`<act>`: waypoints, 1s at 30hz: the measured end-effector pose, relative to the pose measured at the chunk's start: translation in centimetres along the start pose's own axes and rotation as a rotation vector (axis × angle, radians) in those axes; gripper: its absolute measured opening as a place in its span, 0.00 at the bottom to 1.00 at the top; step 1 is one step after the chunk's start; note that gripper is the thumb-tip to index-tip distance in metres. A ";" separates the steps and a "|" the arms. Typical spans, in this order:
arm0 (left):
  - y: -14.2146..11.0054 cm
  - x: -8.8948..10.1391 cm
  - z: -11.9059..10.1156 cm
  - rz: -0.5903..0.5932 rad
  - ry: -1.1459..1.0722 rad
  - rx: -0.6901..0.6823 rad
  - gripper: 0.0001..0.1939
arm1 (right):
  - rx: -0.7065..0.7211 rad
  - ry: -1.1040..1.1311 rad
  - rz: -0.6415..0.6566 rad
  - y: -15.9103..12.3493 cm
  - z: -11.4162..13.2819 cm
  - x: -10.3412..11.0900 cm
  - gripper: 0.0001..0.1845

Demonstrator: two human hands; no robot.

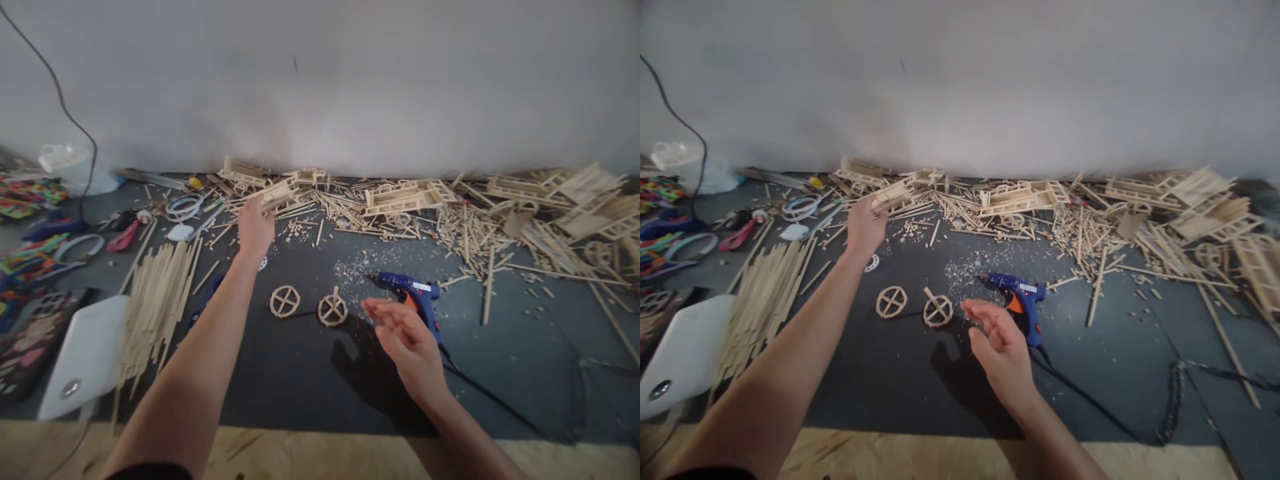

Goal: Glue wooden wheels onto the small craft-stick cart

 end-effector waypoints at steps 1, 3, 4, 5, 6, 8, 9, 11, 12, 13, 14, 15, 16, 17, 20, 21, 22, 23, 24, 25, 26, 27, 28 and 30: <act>0.7 -0.6 0.5 0.017 0.015 0.000 0.21 | -0.007 -0.008 0.003 0.0 0.1 0.0 0.11; 1.5 -1.4 1.2 0.048 0.030 -0.001 0.21 | -0.018 -0.029 0.006 0.0 0.2 -0.1 0.12; 1.8 -1.6 1.4 0.054 0.030 0.004 0.19 | -0.021 -0.039 0.006 0.0 0.3 -0.1 0.13; 2.0 -1.6 1.6 0.054 0.028 0.012 0.17 | -0.023 -0.046 0.006 0.0 0.3 -0.1 0.13; 2.2 -1.6 1.8 0.054 0.023 0.022 0.14 | -0.026 -0.052 0.006 0.0 0.4 -0.2 0.13; 2.3 -1.4 1.9 0.064 0.007 0.037 0.09 | -0.032 -0.054 0.007 0.1 0.4 -0.2 0.13; 2.3 -1.1 1.8 0.071 0.001 0.039 0.07 | -0.033 -0.051 0.008 0.1 0.4 -0.2 0.12; 2.1 -0.4 1.5 0.082 -0.009 0.025 0.06 | -0.028 -0.032 0.006 0.2 0.4 -0.2 0.11; 2.0 0.2 1.2 0.083 -0.014 0.018 0.06 | -0.023 -0.018 0.002 0.2 0.4 -0.1 0.11; 1.8 0.8 0.9 0.081 -0.018 0.013 0.06 | -0.019 -0.003 -0.004 0.2 0.4 -0.1 0.10; 1.6 1.4 0.6 0.082 -0.022 0.012 0.06 | -0.017 0.013 -0.010 0.2 0.3 0.0 0.09; 1.4 2.1 0.3 0.086 -0.025 0.016 0.06 | -0.017 0.027 -0.018 0.2 0.3 0.0 0.08; 1.3 2.8 0.0 0.093 -0.027 0.023 0.06 | -0.019 0.038 -0.024 0.3 0.2 0.1 0.08; 1.1 3.4 -0.3 0.107 -0.030 0.030 0.07 | -0.022 0.045 -0.030 0.3 0.2 0.2 0.07; 0.6 4.8 -1.2 0.184 -0.124 0.032 0.07 | -0.028 0.040 -0.036 0.3 0.1 0.4 0.06; 0.3 5.2 -1.5 0.213 -0.186 0.029 0.07 | -0.028 0.034 -0.035 0.3 0.1 0.4 0.06; 0.1 5.5 -1.8 0.242 -0.255 0.030 0.08 | -0.028 0.028 -0.034 0.3 0.1 0.5 0.06; -0.2 5.7 -2.2 0.275 -0.319 0.031 0.08 | -0.026 0.022 -0.032 0.3 0.1 0.5 0.06; -0.6 5.9 -2.6 0.310 -0.374 0.032 0.09 | -0.022 0.015 -0.033 0.3 0.2 0.6 0.06; -1.0 6.1 -3.1 0.351 -0.418 0.027 0.09 | -0.018 0.009 -0.034 0.3 0.2 0.6 0.06; -1.5 6.3 -3.6 0.398 -0.450 0.016 0.09 | -0.014 0.004 -0.037 0.3 0.3 0.7 0.06; -2.0 6.4 -4.2 0.446 -0.472 0.001 0.08 | -0.012 0.000 -0.040 0.3 0.3 0.7 0.06; -2.6 6.5 -4.8 0.491 -0.480 -0.017 0.08 | -0.012 -0.004 -0.041 0.4 0.4 0.7 0.06; -3.8 6.4 -5.8 0.560 -0.456 -0.056 0.08 | -0.015 -0.013 -0.046 0.5 0.5 0.8 0.06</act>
Point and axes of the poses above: each hand's wrist, its own y-axis towards the middle knuckle, its own x-axis out of the back of the hand, z = x × y, the point moved 3 cm from there along y, towards the middle knuckle, and after that the axes turned 9 degrees about y, right-handed, at the moved point
